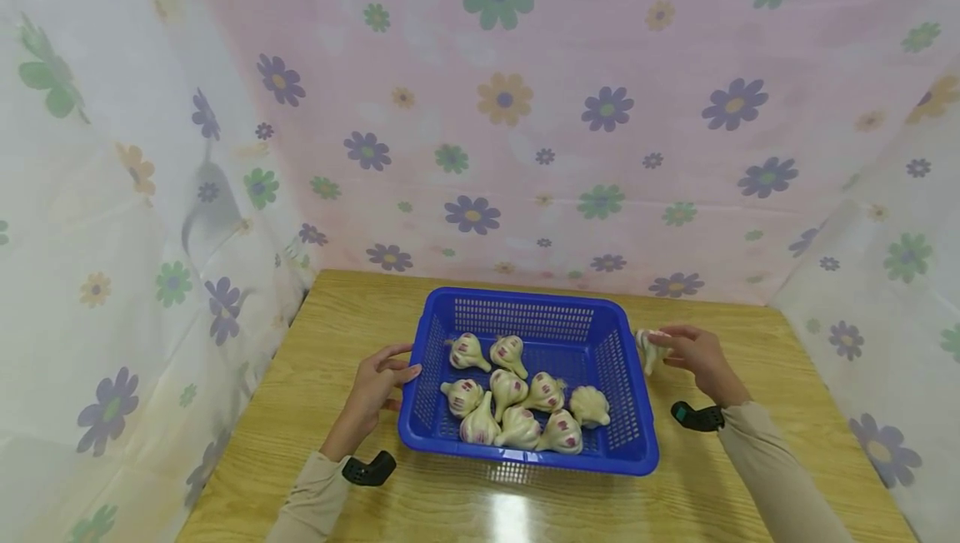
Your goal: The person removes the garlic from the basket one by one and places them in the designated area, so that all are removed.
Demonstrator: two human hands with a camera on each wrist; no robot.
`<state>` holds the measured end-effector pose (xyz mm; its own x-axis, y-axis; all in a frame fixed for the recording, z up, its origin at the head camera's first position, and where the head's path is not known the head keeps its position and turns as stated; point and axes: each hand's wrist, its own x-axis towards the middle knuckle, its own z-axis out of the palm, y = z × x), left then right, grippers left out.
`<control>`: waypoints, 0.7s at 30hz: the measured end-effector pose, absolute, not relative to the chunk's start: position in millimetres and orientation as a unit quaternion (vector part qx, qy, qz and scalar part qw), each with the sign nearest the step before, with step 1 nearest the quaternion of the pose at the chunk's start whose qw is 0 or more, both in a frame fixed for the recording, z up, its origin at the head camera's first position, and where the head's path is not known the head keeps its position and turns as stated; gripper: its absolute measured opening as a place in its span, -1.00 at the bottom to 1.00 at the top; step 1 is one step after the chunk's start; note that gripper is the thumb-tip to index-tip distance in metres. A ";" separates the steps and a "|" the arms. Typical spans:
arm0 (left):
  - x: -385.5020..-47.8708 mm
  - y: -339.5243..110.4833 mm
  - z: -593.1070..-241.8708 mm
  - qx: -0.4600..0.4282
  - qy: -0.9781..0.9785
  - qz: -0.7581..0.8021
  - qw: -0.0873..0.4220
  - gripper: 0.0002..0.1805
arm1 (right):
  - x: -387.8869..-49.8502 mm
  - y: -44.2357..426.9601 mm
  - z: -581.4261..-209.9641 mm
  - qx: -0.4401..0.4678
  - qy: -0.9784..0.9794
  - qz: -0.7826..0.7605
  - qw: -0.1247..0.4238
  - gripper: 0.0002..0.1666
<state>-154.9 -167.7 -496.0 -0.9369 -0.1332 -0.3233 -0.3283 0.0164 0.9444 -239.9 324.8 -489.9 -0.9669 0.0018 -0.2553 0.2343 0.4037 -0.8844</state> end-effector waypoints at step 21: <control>-156.6 -168.4 -500.7 -0.155 0.710 0.684 0.067 -0.52 | -246.4 324.7 -516.5 0.102 0.855 -0.502 0.082 -0.26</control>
